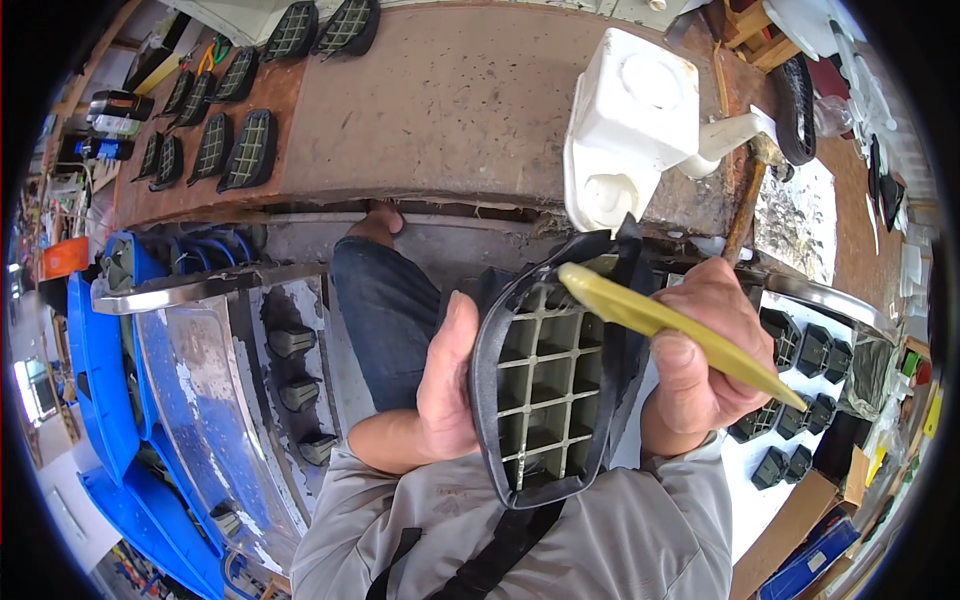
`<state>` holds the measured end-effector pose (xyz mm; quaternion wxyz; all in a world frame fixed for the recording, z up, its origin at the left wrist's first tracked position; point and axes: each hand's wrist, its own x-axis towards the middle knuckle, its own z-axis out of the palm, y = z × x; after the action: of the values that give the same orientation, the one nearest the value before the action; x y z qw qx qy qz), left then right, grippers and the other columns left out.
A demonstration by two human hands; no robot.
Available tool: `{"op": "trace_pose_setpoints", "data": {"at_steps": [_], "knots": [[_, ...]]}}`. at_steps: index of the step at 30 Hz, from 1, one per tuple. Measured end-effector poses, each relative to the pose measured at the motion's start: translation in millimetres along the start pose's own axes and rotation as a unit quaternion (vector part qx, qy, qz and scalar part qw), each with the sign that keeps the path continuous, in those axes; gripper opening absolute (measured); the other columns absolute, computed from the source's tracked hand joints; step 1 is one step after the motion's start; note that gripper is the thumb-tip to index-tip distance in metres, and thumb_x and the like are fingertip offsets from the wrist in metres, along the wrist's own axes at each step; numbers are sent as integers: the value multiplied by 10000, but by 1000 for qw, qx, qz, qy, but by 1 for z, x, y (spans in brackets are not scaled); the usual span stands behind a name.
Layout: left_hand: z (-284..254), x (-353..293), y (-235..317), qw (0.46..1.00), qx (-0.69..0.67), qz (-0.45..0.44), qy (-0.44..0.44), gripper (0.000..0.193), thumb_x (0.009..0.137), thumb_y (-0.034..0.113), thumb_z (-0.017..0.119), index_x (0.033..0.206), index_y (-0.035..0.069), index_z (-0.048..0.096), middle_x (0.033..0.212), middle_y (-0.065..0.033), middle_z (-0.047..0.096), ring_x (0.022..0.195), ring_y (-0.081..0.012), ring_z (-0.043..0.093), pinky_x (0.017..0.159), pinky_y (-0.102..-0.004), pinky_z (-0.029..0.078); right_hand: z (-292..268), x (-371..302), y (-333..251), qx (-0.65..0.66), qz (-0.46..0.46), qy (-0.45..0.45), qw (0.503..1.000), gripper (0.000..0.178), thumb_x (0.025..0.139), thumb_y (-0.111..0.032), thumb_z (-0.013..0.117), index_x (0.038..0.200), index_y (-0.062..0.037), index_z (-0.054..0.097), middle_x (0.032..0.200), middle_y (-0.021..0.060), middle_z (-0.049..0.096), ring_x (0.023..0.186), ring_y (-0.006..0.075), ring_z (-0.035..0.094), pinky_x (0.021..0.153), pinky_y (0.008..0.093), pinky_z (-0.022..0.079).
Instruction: The recorder is applying glue to the edges and interior grids of rubber shoe soles using a small brush.
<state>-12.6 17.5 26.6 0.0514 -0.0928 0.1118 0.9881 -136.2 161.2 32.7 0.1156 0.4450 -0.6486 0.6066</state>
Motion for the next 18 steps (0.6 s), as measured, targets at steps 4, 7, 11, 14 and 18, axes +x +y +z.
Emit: {"op": "trace_pose_setpoints", "data": {"at_steps": [4,7,11,14,18], "knots": [[4,-1,-3,996,80,-29,29,822,876,687,211,1399,56,276,1274,-111,495,1133,-204,517,966,-369,417,-12,-2,1,-7,10,81,997,189,743,-86,714,885,13,638,744,117,668,581,183,601,522,282,410],[12,-2,1,988,147,-47,33,817,875,683,229,1407,63,240,1306,-116,463,1155,-218,500,977,-385,409,-23,0,-10,48,-7,67,997,202,747,-99,709,892,23,639,746,123,669,551,181,594,508,279,404],[7,-9,-5,981,187,-26,45,812,881,670,242,1408,52,239,1333,-121,440,1189,-223,476,997,-389,388,-12,8,-11,49,-2,64,997,136,784,-42,656,891,40,635,705,119,660,477,165,562,478,309,437],[7,-7,-10,986,146,-50,57,837,879,664,260,1407,15,231,1382,-136,391,1236,-228,425,1041,-386,331,-19,7,-14,70,55,166,982,132,788,-33,657,889,51,640,721,110,665,498,147,564,520,300,453],[-6,-15,-12,990,142,-1,4,824,885,648,282,1411,16,229,1385,-135,388,1253,-227,411,1050,-380,317,-9,4,-18,96,-5,118,988,164,763,-44,680,867,74,634,652,97,644,477,157,555,514,293,438]]}}
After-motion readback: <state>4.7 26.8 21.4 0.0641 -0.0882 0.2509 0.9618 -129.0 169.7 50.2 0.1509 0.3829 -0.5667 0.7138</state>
